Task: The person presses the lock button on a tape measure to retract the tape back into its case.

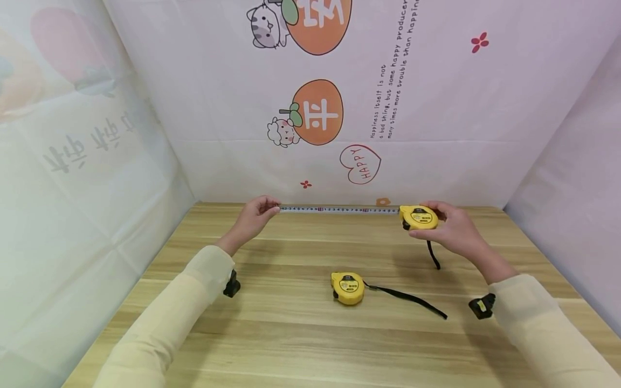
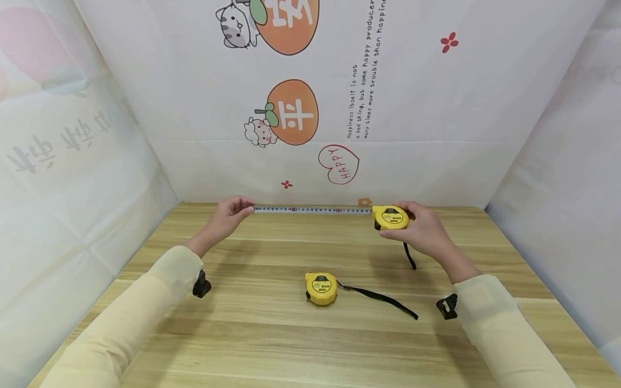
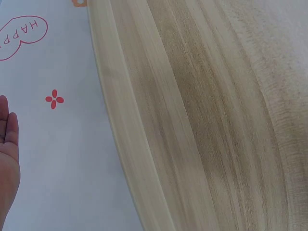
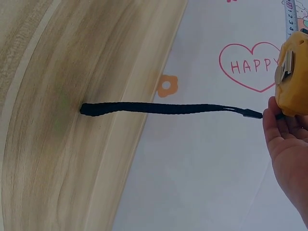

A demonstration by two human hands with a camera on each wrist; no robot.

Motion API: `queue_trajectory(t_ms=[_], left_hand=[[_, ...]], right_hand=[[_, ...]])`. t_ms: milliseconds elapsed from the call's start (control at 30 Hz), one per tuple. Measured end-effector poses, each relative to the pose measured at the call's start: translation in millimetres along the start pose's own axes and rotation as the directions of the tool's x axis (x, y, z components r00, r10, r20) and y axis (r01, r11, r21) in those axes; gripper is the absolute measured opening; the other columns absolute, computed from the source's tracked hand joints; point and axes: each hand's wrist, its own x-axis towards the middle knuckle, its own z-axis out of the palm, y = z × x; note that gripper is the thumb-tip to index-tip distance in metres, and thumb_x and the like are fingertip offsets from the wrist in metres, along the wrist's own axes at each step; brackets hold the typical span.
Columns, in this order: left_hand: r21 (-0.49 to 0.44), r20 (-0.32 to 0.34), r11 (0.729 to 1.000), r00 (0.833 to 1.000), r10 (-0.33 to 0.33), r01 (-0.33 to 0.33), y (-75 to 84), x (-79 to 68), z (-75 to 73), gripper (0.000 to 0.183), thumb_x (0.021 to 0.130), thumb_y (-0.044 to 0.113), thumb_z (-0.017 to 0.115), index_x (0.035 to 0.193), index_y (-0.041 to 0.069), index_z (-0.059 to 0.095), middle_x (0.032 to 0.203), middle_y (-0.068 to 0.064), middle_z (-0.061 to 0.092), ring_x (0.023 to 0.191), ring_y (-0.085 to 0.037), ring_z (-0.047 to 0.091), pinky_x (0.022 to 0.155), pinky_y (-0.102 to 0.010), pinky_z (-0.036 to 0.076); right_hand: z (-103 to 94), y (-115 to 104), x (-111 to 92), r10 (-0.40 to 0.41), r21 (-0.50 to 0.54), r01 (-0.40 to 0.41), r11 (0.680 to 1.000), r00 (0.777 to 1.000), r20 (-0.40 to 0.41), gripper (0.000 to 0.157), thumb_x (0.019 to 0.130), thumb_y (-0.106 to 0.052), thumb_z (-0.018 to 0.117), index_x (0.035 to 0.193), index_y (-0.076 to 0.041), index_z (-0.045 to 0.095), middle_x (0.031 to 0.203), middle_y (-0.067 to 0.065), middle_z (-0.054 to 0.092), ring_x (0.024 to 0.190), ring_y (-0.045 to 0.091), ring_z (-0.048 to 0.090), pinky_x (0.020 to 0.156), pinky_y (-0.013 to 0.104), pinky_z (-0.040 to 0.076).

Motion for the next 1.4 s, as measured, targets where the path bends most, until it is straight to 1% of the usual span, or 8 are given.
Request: queue_trajectory(t_ms=[200,433,600,767,867,1000,1167,1400], left_hand=[[0.009,-0.005,1.000,1.000,-0.001,0.001,3.2,-0.4,1.4,0.024,0.099,0.015,0.057,0.117,-0.001,0.062,0.105,-0.015,0.063,0.092,-0.022,0.059,0.082,-0.042,0.050],[0.004,-0.014,1.000,1.000,0.023,-0.022,2.7,0.0,2.5,0.024,0.100,0.014,0.057,0.116,-0.003,0.062,0.104,-0.017,0.063,0.090,-0.021,0.059,0.081,-0.044,0.050],[0.007,-0.011,1.000,1.000,0.029,-0.029,2.1,0.1,3.4,0.023,0.099,0.015,0.057,0.116,-0.001,0.062,0.103,-0.014,0.064,0.089,-0.020,0.059,0.078,-0.036,0.051],[-0.013,0.002,1.000,1.000,0.012,-0.012,3.7,1.2,5.0,0.023,0.099,0.016,0.058,0.116,0.002,0.063,0.106,-0.019,0.063,0.090,-0.021,0.059,0.078,-0.038,0.050],[-0.018,0.001,1.000,1.000,0.006,-0.006,5.4,1.5,6.4,0.022,0.099,0.015,0.058,0.115,0.002,0.063,0.104,-0.015,0.064,0.089,-0.021,0.059,0.076,-0.033,0.050],[-0.020,-0.001,1.000,1.000,0.007,-0.007,6.4,1.7,8.0,0.021,0.099,0.014,0.058,0.115,0.001,0.064,0.100,-0.009,0.064,0.088,-0.021,0.059,0.073,-0.027,0.049],[-0.027,0.008,1.000,1.000,0.013,-0.013,5.7,2.0,10.2,0.024,0.099,0.015,0.058,0.115,-0.001,0.063,0.102,-0.014,0.064,0.088,-0.021,0.059,0.074,-0.028,0.049],[-0.027,0.009,1.000,1.000,0.011,-0.011,7.1,4.0,13.9,0.025,0.099,0.017,0.059,0.116,0.000,0.063,0.100,-0.009,0.064,0.088,-0.021,0.058,0.075,-0.027,0.049]], right_hand=[[0.9,-3.0,-0.2,0.010,0.003,-0.010,1.000,1.000,0.005,0.087,0.075,-0.048,0.082,0.138,0.001,0.047,0.128,0.021,0.054,0.115,0.038,0.050,0.081,0.038,0.046],[1.9,-6.8,1.0,0.010,-0.009,-0.010,1.000,1.000,0.000,0.087,0.075,-0.047,0.082,0.137,0.002,0.046,0.128,0.022,0.054,0.116,0.039,0.050,0.082,0.041,0.046],[3.3,-7.3,1.6,0.011,0.007,-0.011,1.000,1.000,0.003,0.087,0.075,-0.047,0.082,0.137,0.002,0.046,0.128,0.022,0.053,0.116,0.039,0.050,0.085,0.047,0.045],[4.4,-5.7,1.8,0.018,0.017,-0.018,1.000,1.000,0.009,0.087,0.074,-0.048,0.082,0.137,0.001,0.047,0.129,0.021,0.054,0.116,0.038,0.050,0.084,0.043,0.046],[4.7,-4.9,1.8,0.021,0.022,-0.021,1.000,1.000,0.011,0.088,0.074,-0.049,0.082,0.138,0.000,0.046,0.129,0.020,0.053,0.116,0.037,0.050,0.085,0.043,0.046],[5.0,-5.0,1.6,0.027,0.037,-0.028,0.999,1.000,0.016,0.089,0.074,-0.049,0.082,0.138,0.001,0.045,0.131,0.021,0.052,0.118,0.039,0.049,0.088,0.049,0.045],[6.4,-5.6,1.9,0.028,0.043,-0.029,0.999,0.999,0.019,0.090,0.074,-0.049,0.082,0.138,0.001,0.045,0.130,0.021,0.052,0.119,0.040,0.048,0.089,0.051,0.044],[7.3,-4.2,2.6,0.021,0.036,-0.021,0.999,1.000,0.008,0.090,0.073,-0.049,0.083,0.138,0.001,0.046,0.129,0.021,0.053,0.117,0.039,0.049,0.088,0.050,0.044]])
